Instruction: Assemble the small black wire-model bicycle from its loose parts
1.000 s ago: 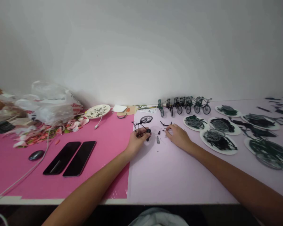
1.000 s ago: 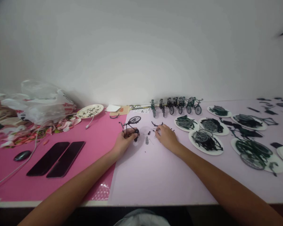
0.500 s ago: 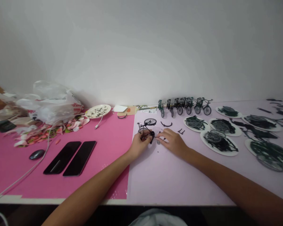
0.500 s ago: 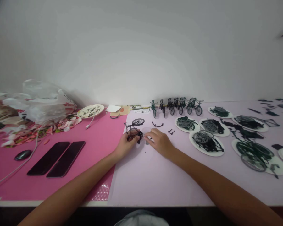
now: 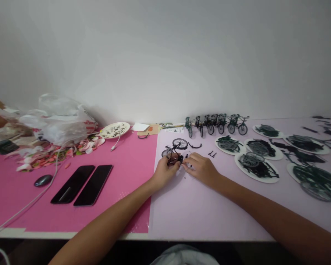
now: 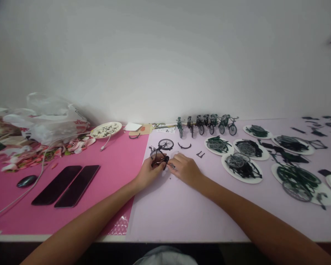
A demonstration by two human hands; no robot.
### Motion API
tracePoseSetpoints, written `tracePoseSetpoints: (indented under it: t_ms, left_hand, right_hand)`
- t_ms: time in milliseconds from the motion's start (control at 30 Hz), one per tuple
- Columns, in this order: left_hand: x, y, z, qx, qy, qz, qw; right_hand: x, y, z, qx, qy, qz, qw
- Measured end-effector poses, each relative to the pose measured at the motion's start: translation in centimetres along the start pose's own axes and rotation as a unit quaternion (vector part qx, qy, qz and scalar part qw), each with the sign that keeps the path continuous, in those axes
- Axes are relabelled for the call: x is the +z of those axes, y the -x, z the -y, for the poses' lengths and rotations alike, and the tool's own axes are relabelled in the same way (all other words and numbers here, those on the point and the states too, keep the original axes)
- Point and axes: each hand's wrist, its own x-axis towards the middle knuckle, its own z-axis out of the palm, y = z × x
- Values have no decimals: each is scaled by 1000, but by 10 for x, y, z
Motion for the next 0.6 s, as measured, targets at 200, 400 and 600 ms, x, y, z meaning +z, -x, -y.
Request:
tracePoseSetpoints:
  t_ms: [200,400,600]
  left_hand:
    - [-2,2,-2,42,-26,17,999]
    - [-2,1,-2,6,23,22,999]
    - [-4,-1,-7,-67,84,13,994]
  right_hand:
    - [1,1,0,8,-11,3,1000]
    - [4,3,-3,21,-64,-40,997]
    - [4,5,-5,26,-63,-70,995]
